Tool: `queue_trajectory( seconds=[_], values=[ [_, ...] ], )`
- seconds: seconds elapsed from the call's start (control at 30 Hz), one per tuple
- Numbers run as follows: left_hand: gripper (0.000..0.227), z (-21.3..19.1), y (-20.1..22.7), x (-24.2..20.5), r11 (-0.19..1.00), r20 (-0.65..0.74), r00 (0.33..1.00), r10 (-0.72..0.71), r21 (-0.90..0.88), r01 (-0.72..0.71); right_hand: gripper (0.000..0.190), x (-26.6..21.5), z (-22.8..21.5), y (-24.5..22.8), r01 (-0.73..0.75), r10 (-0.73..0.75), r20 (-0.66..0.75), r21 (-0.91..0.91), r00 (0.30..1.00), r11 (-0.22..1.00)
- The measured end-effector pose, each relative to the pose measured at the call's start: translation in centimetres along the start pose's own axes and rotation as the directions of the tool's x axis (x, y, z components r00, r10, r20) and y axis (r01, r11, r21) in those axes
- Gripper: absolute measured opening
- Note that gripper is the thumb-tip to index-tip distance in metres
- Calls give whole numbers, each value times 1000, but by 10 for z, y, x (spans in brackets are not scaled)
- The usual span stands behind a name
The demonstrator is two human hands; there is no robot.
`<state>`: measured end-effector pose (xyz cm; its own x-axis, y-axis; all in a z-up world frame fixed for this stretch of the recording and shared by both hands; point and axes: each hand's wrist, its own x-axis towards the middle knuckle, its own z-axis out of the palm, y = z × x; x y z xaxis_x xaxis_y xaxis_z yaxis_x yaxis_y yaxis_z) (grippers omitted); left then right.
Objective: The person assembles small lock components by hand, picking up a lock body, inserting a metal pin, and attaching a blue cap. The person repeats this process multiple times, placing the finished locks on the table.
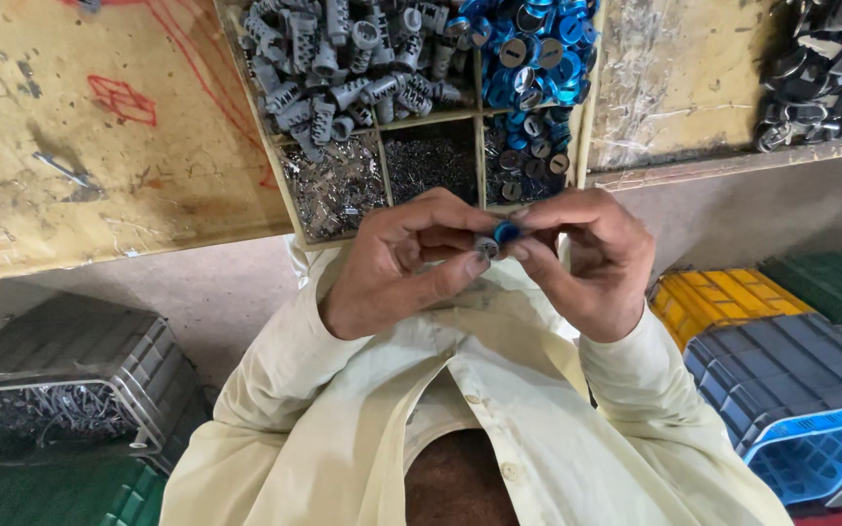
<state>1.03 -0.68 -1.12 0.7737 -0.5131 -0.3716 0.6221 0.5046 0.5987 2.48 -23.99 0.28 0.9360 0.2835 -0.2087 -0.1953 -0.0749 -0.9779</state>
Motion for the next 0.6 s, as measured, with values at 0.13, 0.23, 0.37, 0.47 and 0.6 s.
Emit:
queue_trajectory(
  seconds=[0.13,0.23,0.37,0.47,0.6],
  values=[
    [32,6,2,-1,905,-50,968,246,368,-211,23,1,-5,3,-6,4,111,23,994,1000],
    [37,12,9,-5,630,-55,914,401,741,-232,19,4,-9,1,-78,78,213,-10,974,997],
    [38,14,17,-11,470,25,908,418,849,-240,32,7,-16,0,-198,165,365,54,916,979],
    [37,11,13,-15,456,82,917,391,848,-271,41,7,-19,3,-382,237,528,185,816,905],
    [31,6,-5,-17,504,-3,883,469,822,-265,37,8,-10,6,-613,436,473,331,766,718]
  ],
)
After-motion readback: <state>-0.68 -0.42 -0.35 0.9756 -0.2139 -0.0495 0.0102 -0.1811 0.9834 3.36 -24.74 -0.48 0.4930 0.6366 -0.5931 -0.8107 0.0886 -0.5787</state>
